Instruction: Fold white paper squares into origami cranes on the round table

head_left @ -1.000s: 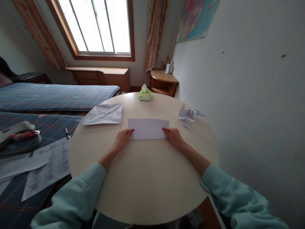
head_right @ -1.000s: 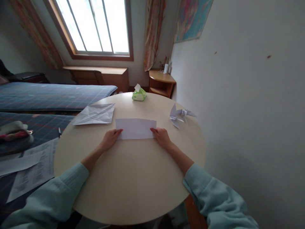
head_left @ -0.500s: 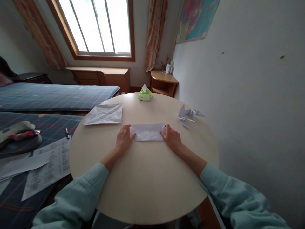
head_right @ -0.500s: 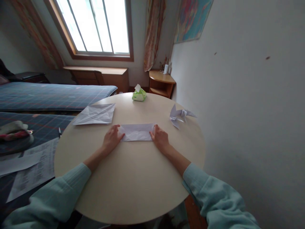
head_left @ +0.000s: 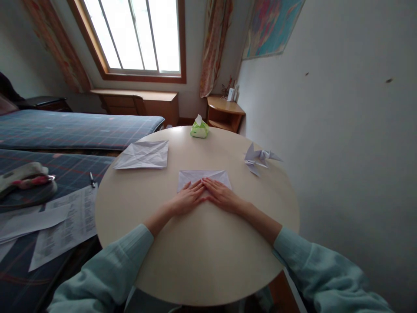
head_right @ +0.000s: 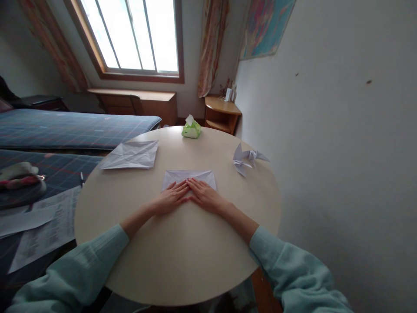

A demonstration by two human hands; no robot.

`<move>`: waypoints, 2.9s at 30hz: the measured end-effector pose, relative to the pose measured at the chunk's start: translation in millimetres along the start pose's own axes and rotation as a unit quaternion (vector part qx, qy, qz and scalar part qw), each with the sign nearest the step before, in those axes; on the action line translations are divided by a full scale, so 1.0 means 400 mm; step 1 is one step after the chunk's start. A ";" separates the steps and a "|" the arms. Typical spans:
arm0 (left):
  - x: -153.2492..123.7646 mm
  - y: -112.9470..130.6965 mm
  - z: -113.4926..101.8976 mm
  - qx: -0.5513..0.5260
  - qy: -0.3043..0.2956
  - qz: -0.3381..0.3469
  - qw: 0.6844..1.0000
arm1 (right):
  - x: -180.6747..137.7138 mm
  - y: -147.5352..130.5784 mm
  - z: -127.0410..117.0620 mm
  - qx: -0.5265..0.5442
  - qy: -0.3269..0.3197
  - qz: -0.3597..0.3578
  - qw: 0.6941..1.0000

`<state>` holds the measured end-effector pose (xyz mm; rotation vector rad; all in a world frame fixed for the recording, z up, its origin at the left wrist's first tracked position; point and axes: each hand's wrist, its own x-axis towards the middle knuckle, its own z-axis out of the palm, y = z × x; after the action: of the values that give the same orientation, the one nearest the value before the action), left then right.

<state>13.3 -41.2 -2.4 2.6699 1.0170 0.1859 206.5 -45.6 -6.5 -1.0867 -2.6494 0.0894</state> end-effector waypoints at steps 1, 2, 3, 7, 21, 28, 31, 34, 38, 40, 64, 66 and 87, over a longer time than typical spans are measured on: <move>-0.001 -0.003 -0.001 0.001 -0.002 -0.008 1.000 | -0.001 -0.001 0.004 0.003 -0.017 0.010 1.000; -0.003 -0.008 -0.001 0.004 -0.001 -0.020 1.000 | -0.003 0.001 0.008 0.000 -0.026 0.028 0.999; -0.005 -0.015 0.000 0.007 0.004 -0.035 0.999 | -0.006 0.007 0.010 -0.004 -0.032 0.048 0.998; -0.018 -0.053 -0.001 0.024 0.028 -0.095 0.995 | -0.027 0.047 0.006 -0.028 -0.029 0.134 0.990; -0.031 -0.053 -0.073 0.055 0.085 -0.047 0.994 | -0.043 0.062 -0.049 0.046 0.084 0.078 0.992; -0.064 -0.067 -0.135 -0.222 0.293 -0.139 0.920 | -0.037 0.062 -0.079 0.288 0.287 0.247 0.879; -0.062 -0.080 -0.142 -0.375 0.333 -0.195 0.843 | -0.027 0.058 -0.084 0.427 0.290 0.287 0.807; -0.057 -0.107 -0.122 -0.401 0.233 -0.238 0.854 | -0.024 0.064 -0.075 0.474 0.184 0.294 0.809; -0.056 -0.139 -0.088 -0.237 0.157 -0.259 0.923 | -0.029 0.082 -0.056 0.337 0.090 0.296 0.889; -0.055 -0.137 -0.079 -0.149 0.174 -0.254 0.940 | -0.031 0.085 -0.051 0.279 0.087 0.283 0.913; -0.023 -0.037 -0.046 0.032 0.138 -0.009 0.990 | -0.033 0.011 -0.039 0.260 0.163 0.081 0.948; -0.025 -0.032 -0.051 0.015 0.144 -0.025 0.989 | -0.036 0.010 -0.038 0.268 0.150 0.051 0.950; -0.011 -0.047 -0.034 0.017 0.091 0.027 0.995 | -0.035 -0.027 -0.023 0.030 0.100 -0.136 0.985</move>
<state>-4.7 -27.6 4.9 2.7530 1.0077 0.4352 211.1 -63.6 1.0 -0.6676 -2.5656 0.0050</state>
